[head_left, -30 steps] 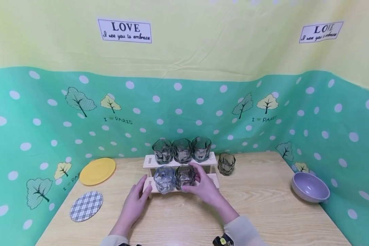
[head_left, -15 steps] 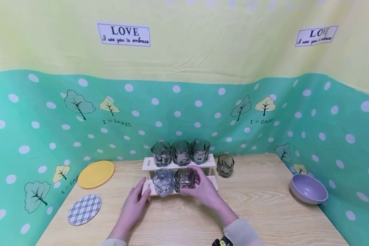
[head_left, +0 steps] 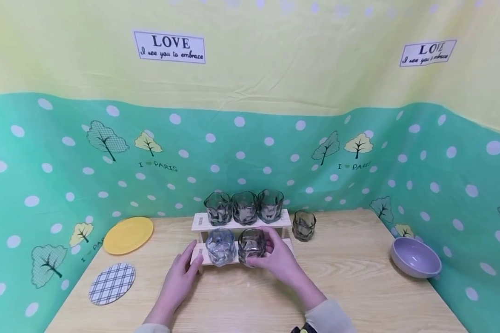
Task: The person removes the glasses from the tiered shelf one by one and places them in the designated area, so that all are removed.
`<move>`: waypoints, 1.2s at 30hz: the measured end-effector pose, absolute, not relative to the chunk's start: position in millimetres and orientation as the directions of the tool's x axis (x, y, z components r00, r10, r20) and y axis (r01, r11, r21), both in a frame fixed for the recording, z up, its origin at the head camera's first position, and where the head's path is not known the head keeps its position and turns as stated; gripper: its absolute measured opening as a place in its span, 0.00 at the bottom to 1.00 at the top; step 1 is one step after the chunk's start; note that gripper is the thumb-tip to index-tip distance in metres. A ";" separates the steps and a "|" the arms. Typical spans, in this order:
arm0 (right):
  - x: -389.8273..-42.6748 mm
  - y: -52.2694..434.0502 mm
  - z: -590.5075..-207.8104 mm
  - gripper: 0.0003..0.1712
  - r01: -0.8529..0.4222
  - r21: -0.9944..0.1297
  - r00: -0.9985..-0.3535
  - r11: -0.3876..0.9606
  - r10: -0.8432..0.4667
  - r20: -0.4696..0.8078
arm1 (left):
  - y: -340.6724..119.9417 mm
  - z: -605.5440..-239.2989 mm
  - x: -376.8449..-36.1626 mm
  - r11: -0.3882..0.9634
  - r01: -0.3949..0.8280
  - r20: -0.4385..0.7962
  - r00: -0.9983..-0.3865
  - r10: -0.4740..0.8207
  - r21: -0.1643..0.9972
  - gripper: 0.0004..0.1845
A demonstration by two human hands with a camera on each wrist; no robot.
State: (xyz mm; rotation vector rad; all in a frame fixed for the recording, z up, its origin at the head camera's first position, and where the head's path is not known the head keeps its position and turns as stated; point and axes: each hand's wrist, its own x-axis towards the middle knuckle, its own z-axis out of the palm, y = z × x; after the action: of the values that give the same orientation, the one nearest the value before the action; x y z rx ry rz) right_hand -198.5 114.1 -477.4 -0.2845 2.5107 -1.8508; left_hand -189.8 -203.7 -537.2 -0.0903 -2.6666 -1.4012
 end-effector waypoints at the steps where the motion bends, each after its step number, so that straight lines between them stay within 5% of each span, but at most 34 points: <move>1: -197.4 114.9 -476.4 0.56 -0.139 -0.948 -0.984 0.286 -0.150 0.100 | -204.1 -536.8 -189.4 0.569 0.109 0.137 -0.991 -0.007 0.815 0.38; 36: -178.3 198.4 -429.0 0.53 -0.119 -0.913 -0.992 0.391 -0.016 0.123 | -207.1 -533.4 -190.4 0.569 0.079 0.097 -0.995 0.000 0.818 0.38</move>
State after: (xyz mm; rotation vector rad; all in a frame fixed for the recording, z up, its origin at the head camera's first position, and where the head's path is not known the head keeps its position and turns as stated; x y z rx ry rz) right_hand -178.3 198.4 -429.0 -0.1321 2.6966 -1.7827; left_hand -190.4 -207.1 -533.4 -0.0681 -2.7061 -1.4176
